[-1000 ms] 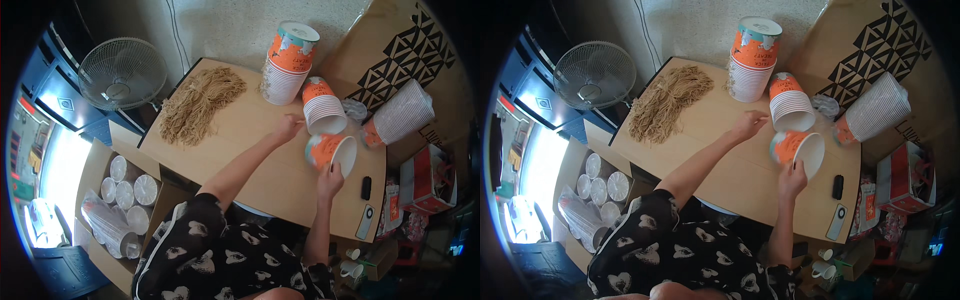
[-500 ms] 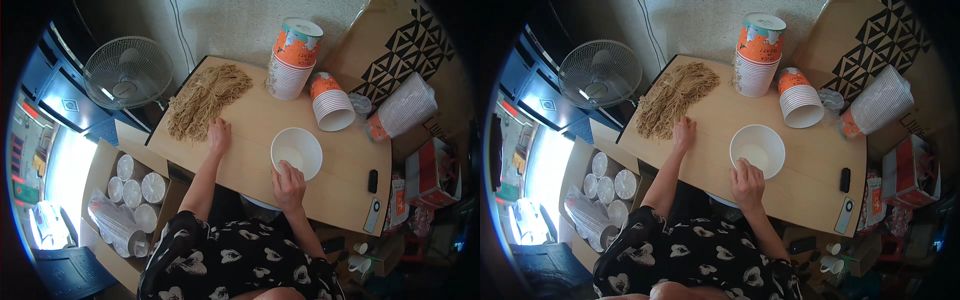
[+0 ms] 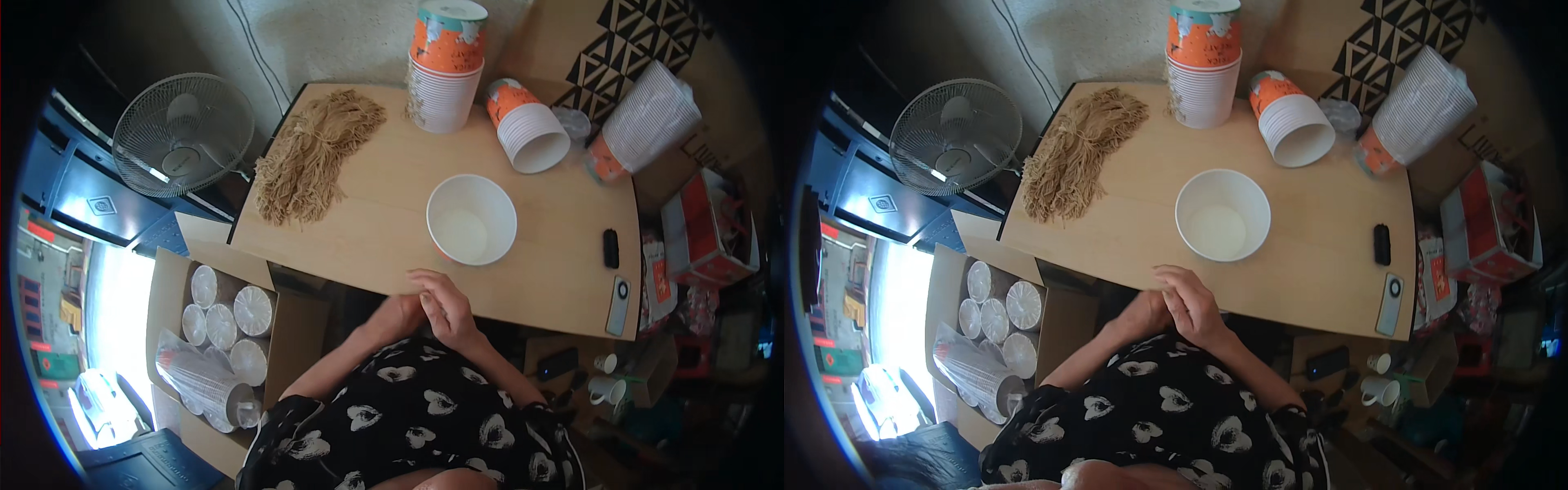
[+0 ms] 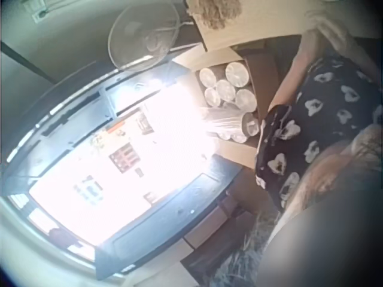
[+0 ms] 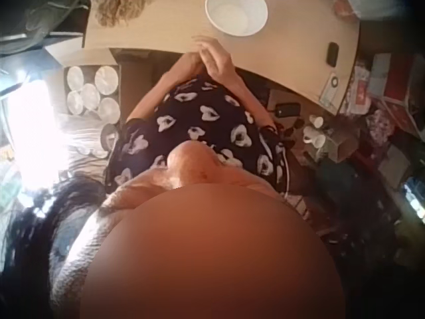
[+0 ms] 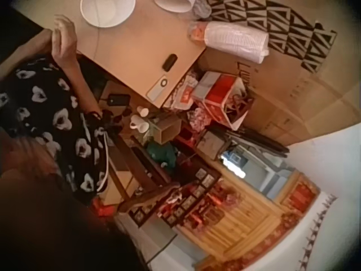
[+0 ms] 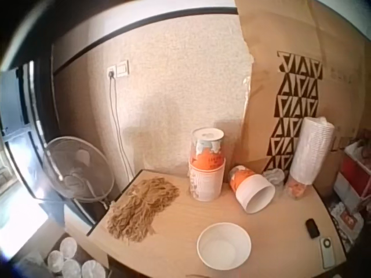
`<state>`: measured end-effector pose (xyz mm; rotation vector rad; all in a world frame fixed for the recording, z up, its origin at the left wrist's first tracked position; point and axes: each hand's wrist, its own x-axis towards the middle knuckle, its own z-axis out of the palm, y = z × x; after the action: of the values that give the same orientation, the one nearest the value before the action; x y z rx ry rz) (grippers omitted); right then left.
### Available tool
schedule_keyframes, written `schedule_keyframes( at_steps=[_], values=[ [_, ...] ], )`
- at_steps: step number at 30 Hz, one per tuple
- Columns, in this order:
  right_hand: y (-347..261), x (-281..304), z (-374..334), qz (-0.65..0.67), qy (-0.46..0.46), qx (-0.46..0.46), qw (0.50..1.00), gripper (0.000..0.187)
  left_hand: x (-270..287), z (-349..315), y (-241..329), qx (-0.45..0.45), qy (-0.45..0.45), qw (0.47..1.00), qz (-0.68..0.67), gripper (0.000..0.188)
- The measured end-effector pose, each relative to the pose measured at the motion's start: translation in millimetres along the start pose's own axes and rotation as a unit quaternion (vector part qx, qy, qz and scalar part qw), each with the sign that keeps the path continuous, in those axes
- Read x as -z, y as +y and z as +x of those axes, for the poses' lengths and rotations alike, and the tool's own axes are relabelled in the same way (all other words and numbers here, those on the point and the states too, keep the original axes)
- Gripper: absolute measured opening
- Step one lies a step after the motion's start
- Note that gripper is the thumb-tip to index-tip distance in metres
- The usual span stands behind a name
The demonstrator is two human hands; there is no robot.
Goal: Threading a string through holes in paper cups to prepare them for assembly or hanging.
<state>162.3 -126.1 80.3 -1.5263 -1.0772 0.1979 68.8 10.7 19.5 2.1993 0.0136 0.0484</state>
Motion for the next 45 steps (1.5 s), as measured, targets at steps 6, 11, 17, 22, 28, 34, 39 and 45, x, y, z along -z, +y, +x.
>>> schedule_keyframes(
  at_steps=[6, 11, 17, 22, 28, 34, 39, 45],
  values=[
    [24.9, 10.1, -33.2, 0.098, -0.139, -0.204, 0.964, 0.043, 24.2, -13.1, 63.2, -0.043, -0.029, 0.993, -0.102, 0.013],
    [18.2, 19.6, -51.5, 0.155, -0.104, -0.246, 0.951, 0.047, 38.8, -6.9, 67.9, 0.051, -0.059, 0.979, -0.188, 0.016],
    [-5.0, 37.7, -50.4, 0.168, -0.051, -0.268, 0.947, 0.025, 40.3, -4.1, 73.8, 0.065, 0.005, 0.988, -0.139, 0.014],
    [-5.9, 39.1, -52.0, 0.204, -0.013, -0.274, 0.94, 0.015, 45.5, -0.3, 73.5, 0.104, -0.001, 0.982, -0.157, 0.015],
    [6.1, 35.1, -58.1, 0.209, 0.044, -0.266, 0.94, 0.006, 35.4, 1.7, 43.7, 0.117, 0.051, 0.928, -0.35, 0.018],
    [4.3, 44.1, -56.9, 0.185, 0.087, -0.246, 0.947, 0.006, 25.6, 5.4, 35.3, 0.176, 0.078, 0.869, -0.456, 0.027],
    [2.0, 48.9, -58.6, 0.179, 0.085, -0.246, 0.949, 0.006, 18.3, 13.5, 50.8, 0.178, -0.005, 0.874, -0.453, 0.038],
    [5.6, 47.7, -65.5, 0.171, 0.091, -0.247, 0.95, 0.006, 9.7, 21.7, 49.2, 0.097, -0.015, 0.941, -0.325, 0.034]
  ],
)
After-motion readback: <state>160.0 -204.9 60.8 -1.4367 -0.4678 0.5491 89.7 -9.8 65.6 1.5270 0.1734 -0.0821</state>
